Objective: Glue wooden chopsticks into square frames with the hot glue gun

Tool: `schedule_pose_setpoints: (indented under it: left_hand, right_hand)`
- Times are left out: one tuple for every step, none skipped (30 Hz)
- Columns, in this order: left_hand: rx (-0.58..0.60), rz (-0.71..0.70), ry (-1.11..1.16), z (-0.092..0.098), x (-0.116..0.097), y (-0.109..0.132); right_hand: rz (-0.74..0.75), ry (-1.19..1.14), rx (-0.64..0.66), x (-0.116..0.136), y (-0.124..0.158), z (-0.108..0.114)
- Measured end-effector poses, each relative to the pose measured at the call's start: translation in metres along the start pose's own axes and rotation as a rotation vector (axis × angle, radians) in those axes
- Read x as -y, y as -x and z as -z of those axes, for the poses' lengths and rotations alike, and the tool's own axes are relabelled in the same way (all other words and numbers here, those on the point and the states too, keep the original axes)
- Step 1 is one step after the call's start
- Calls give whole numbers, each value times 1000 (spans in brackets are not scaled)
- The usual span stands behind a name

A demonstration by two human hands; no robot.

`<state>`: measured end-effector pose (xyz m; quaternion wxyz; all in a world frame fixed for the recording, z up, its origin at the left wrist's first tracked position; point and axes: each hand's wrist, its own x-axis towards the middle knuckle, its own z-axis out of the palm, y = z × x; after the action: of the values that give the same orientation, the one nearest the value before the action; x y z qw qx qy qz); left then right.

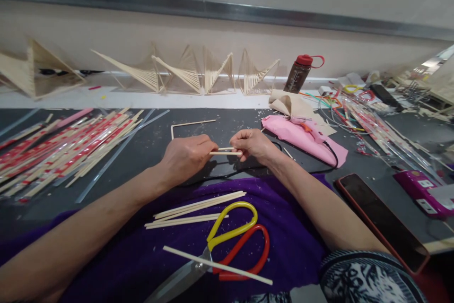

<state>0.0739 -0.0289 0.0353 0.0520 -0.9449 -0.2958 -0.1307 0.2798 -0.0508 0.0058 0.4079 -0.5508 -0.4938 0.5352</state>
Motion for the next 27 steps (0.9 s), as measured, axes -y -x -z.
schedule_pose_setpoints:
  left_hand:
    - [-13,15,28,2,0,0]
    - [-22,36,67,3,1,0]
    - [-28,60,115,5,2,-1]
    - [-27,84,163,7,4,-1]
    - [-19,107,209,8,6,-3]
    - [-7,128,251,8,8,-4]
    - [4,150,290,8,10,-5]
    - [15,176,325,8,11,-6]
    - [23,203,356,8,12,-7]
    - [27,229,381,7,13,-8]
    - [28,253,403,7,14,-9]
    - [27,273,422,6,14,-9]
    - [27,289,438,6,15,-9]
    - [26,300,452,5,15,-10]
    - [27,307,465,5,16,-10]
    - [30,312,479,4,16,-10]
    - [33,317,492,3,17,-9]
    - [36,323,505,3,17,-9]
    - [39,329,519,2,18,-10]
    - [41,335,534,1,19,-10]
    - [41,341,549,0,20,-10]
    - [41,347,564,0,20,-10]
    - [42,351,579,-1,21,-10]
    - [43,356,593,-1,21,-11]
    - [43,361,606,-2,21,-11]
    - [44,368,620,-2,22,-11]
    - [45,375,636,-2,21,-11]
  right_hand:
    - [33,34,-56,1,0,4]
    - [80,81,-126,2,0,8]
    - [136,145,-205,4,0,14]
    - [204,219,-285,7,0,21]
    - [282,310,-360,10,-1,28]
    - [361,422,-433,13,-2,36]
    - [440,545,-513,17,-4,45]
    - [503,667,-576,19,-8,53]
    - [542,772,-620,22,-12,60]
    - [555,860,-640,23,-18,68]
    - [539,932,-644,24,-25,76]
    - [501,1000,-647,24,-32,83]
    - [441,1061,-654,24,-40,91]
    - [376,1100,-681,24,-47,98]
    - [318,1122,-706,23,-53,105]
    - [274,1127,-727,22,-59,111]
    - [246,1122,-731,21,-63,117]
    - [238,1114,-719,20,-66,122]
    - [248,1107,-706,19,-68,127]
    - [272,1103,-704,18,-69,130]
    - [304,1101,-722,18,-70,133]
    - [338,1101,-756,18,-69,134]
    - [367,1100,-799,18,-68,134]
    - [389,1093,-834,19,-66,133]
    - [399,1072,-850,20,-63,130]
    - [399,1033,-844,23,-59,126]
    - [397,976,-819,25,-54,119]
